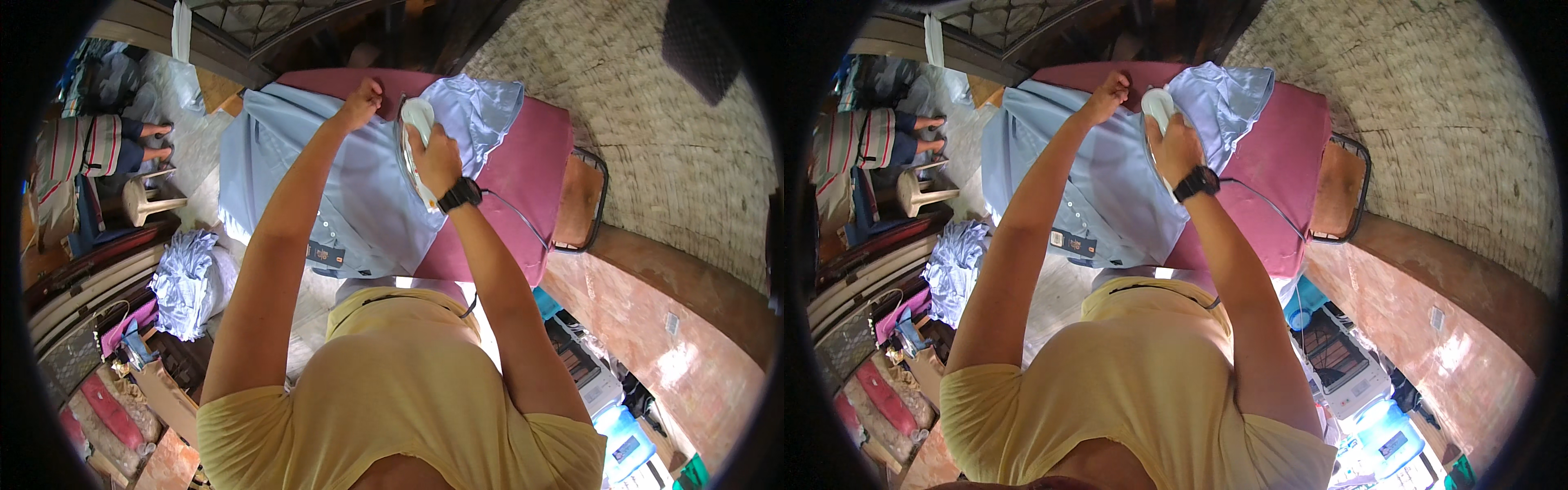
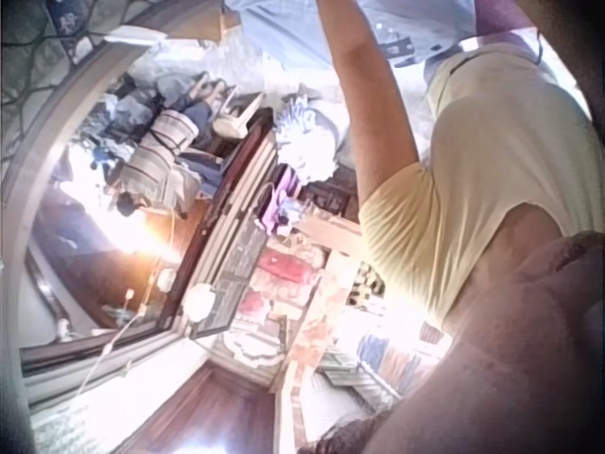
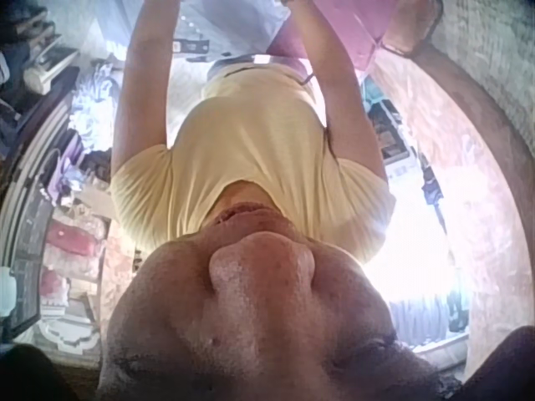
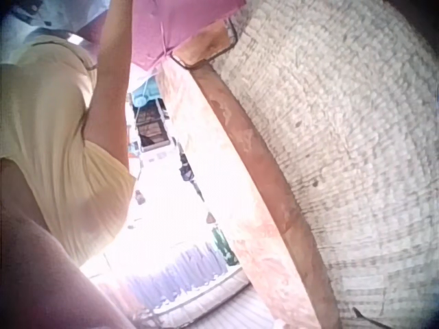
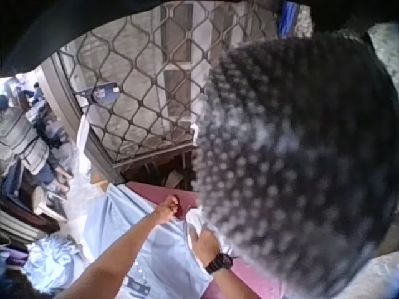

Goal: The person irons a blue shirt on a pink ironing board, using an iron to press the sleeves, collar, and torso sections while occasionally applying spray from a plastic bottle.

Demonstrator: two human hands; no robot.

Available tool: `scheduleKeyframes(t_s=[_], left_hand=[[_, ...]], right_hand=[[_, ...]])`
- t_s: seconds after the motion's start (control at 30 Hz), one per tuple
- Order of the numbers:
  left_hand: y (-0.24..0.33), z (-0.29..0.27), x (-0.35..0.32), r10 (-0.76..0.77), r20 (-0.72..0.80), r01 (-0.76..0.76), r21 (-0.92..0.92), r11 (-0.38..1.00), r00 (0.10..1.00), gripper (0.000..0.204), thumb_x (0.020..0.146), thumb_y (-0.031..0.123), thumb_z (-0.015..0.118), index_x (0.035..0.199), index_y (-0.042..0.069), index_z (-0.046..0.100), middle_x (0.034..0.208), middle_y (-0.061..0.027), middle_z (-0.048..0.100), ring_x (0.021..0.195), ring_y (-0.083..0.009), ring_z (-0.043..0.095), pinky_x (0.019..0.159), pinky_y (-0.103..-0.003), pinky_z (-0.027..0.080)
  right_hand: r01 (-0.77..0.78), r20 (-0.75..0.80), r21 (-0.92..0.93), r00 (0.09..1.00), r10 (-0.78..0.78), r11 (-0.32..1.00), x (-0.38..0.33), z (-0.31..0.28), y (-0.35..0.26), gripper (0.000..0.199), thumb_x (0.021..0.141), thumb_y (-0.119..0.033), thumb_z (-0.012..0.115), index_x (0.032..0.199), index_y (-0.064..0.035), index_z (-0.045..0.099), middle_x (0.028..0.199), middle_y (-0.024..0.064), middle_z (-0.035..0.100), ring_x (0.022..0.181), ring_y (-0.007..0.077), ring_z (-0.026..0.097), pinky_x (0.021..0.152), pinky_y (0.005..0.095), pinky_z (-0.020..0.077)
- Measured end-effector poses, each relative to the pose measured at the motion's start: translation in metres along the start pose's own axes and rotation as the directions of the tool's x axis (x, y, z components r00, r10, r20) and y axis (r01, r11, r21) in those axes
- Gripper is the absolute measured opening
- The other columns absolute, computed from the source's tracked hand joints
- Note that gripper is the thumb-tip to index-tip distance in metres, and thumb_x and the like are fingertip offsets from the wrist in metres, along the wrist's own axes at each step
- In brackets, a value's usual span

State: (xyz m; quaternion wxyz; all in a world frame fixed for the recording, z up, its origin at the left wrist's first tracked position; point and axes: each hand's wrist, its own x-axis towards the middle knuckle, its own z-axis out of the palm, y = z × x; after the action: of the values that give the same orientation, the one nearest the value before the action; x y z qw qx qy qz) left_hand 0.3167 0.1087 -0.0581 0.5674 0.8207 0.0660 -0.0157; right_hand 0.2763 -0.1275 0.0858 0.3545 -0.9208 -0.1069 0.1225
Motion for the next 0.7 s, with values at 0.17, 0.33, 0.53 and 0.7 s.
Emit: scheduleKeyframes(t_s=[0.17, 0.33, 0.53, 0.7], left_hand=[[0.018, 0.003, -0.006, -0.021, 0.004, 0.021, 0.103, 0.995, 1.000, 0.011, 0.095, 0.011, 0.047, 0.105, 0.008, 0.050, 0.090, -0.0047, 0.058, 0.079, -0.0160, 0.057, 0.078, -0.032, 0.049], [0.009, 0.006, 0.003, 0.027, -0.001, -0.026, 0.260, 0.965, 1.000, 0.014, 0.099, 0.020, 0.047, 0.105, 0.008, 0.052, 0.092, -0.0054, 0.063, 0.081, -0.0172, 0.061, 0.079, -0.033, 0.050], [0.004, 0.013, 0.007, 0.010, -0.093, 0.022, 0.333, 0.943, 0.996, 0.019, 0.100, 0.027, 0.050, 0.106, 0.009, 0.054, 0.096, -0.0111, 0.065, 0.088, -0.0286, 0.065, 0.081, -0.037, 0.050], [0.019, 0.020, 0.002, -0.007, -0.106, 0.038, 0.287, 0.957, 0.994, 0.029, 0.099, 0.035, 0.047, 0.108, 0.008, 0.053, 0.109, -0.0197, 0.065, 0.104, -0.0447, 0.059, 0.087, -0.050, 0.047]], right_hand=[[-0.160, -0.196, -0.075, 0.970, 0.143, 0.984, -0.033, -0.001, 0.033, 0.058, 0.094, -0.050, 0.055, 0.097, 0.0074, 0.059, 0.078, 0.0328, 0.065, 0.076, 0.0509, 0.065, 0.069, 0.0578, 0.0522], [-0.034, -0.349, -0.084, 0.937, 0.003, 0.996, 0.055, 0.000, 0.033, 0.061, 0.093, -0.052, 0.056, 0.088, 0.0086, 0.062, 0.080, 0.0335, 0.065, 0.077, 0.0516, 0.065, 0.071, 0.0561, 0.0537], [0.093, -0.221, -0.078, 0.969, -0.108, 0.993, 0.060, -0.003, 0.037, 0.061, 0.092, -0.052, 0.058, 0.088, 0.0086, 0.063, 0.083, 0.0347, 0.064, 0.082, 0.0511, 0.064, 0.073, 0.0556, 0.0514], [0.114, 0.024, 0.025, 0.993, -0.115, 0.993, -0.074, -0.024, 0.061, 0.055, 0.090, -0.047, 0.063, 0.105, 0.0062, 0.063, 0.096, 0.0305, 0.067, 0.089, 0.0471, 0.065, 0.080, 0.0503, 0.0528]])
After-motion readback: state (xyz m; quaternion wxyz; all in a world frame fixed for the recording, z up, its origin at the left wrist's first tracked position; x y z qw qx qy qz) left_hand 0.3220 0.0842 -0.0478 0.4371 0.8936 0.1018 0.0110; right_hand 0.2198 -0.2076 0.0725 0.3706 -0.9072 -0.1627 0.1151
